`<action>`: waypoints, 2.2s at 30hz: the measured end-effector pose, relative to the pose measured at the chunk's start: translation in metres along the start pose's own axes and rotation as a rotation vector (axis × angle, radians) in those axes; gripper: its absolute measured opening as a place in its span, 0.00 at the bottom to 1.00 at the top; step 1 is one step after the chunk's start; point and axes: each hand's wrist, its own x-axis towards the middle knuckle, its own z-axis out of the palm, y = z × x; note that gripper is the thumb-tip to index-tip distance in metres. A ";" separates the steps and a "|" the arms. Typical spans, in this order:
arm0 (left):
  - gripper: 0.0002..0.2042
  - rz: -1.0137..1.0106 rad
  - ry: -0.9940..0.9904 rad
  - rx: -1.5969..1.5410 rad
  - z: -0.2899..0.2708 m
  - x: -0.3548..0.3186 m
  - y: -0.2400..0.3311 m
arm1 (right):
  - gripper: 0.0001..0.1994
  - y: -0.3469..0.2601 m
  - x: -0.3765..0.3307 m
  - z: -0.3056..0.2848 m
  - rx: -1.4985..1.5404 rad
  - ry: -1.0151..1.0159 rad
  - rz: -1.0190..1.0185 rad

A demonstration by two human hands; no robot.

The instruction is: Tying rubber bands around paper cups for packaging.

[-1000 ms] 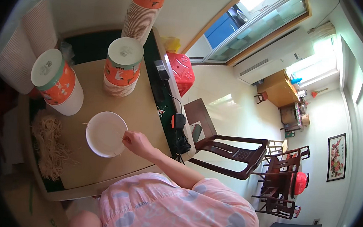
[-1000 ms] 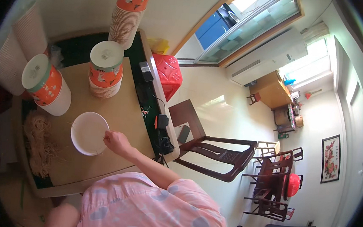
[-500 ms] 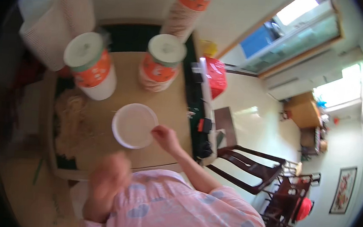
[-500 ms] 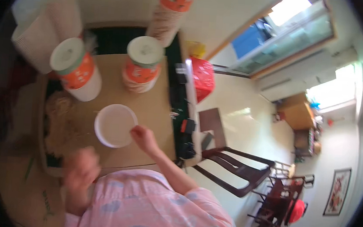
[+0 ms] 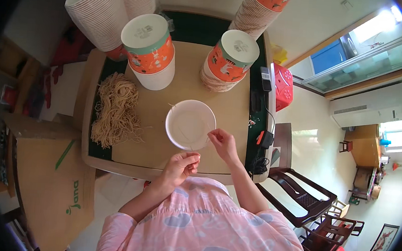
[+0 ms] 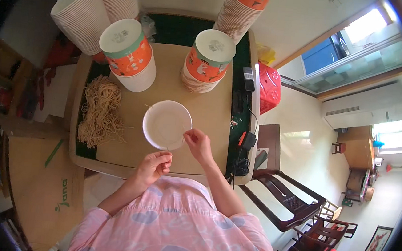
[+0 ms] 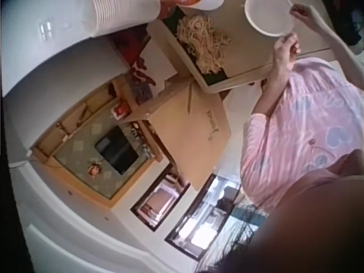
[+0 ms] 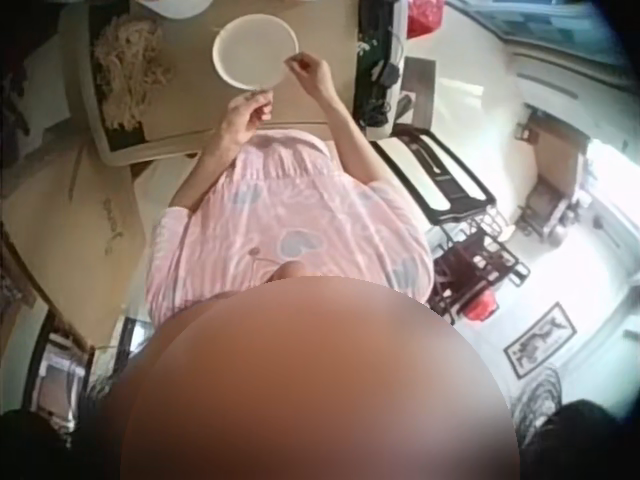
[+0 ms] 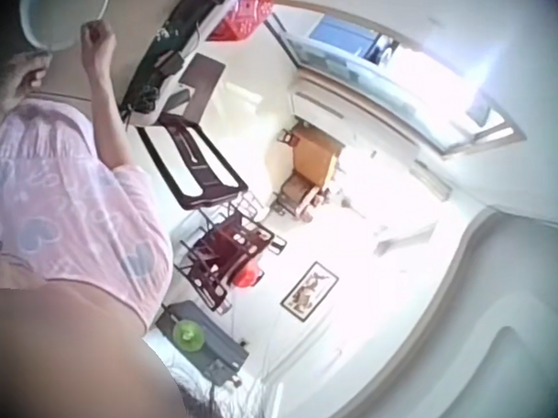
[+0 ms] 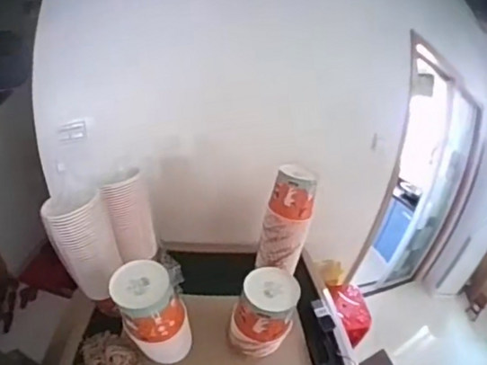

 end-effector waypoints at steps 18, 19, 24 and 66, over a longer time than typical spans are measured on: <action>0.07 0.772 0.204 0.948 0.004 0.028 -0.004 | 0.06 -0.002 0.000 -0.002 0.079 -0.061 -0.027; 0.08 0.883 0.268 0.974 0.008 0.038 0.004 | 0.06 -0.001 0.000 -0.002 0.143 -0.072 0.000; 0.05 0.773 0.214 1.071 -0.001 0.083 0.010 | 0.06 0.000 -0.008 0.004 0.152 -0.098 -0.040; 0.04 0.658 -0.036 1.695 -0.005 0.054 0.025 | 0.04 -0.021 0.003 -0.010 -0.247 -0.064 -0.295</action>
